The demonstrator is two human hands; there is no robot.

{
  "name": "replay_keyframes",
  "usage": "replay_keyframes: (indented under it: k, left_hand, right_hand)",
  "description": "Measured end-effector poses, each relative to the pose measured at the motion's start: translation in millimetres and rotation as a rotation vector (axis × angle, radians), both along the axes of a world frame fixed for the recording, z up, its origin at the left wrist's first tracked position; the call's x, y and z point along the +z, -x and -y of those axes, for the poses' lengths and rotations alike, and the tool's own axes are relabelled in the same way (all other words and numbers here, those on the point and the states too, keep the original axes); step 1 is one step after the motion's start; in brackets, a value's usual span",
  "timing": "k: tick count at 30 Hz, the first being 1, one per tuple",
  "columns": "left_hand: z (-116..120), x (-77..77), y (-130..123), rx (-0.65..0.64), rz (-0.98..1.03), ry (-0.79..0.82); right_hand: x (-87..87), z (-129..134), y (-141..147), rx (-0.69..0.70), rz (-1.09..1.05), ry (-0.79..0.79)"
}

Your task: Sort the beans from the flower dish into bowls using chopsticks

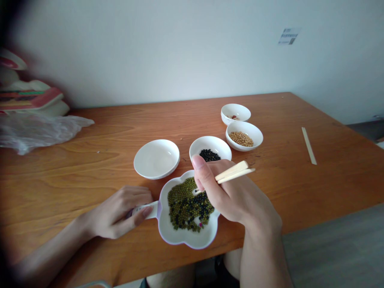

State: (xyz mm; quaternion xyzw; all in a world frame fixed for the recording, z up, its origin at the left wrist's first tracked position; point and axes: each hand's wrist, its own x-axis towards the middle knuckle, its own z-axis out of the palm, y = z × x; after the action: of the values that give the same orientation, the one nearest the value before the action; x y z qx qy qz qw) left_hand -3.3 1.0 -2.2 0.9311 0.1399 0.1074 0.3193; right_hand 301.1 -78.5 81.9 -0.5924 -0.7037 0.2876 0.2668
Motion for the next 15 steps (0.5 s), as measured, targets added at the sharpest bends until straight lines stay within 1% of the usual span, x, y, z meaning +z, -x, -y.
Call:
replay_keyframes:
  k: [8,15]
  left_hand:
    - [-0.7,4.0,-4.1,-0.010,0.020,0.004]
    - [-0.5,1.9,-2.8,-0.013,0.015,0.026]
  right_hand:
    - [-0.2,-0.5,1.1,-0.006,0.012,0.007]
    - [0.7,-1.5,-0.5,0.017,-0.018,-0.033]
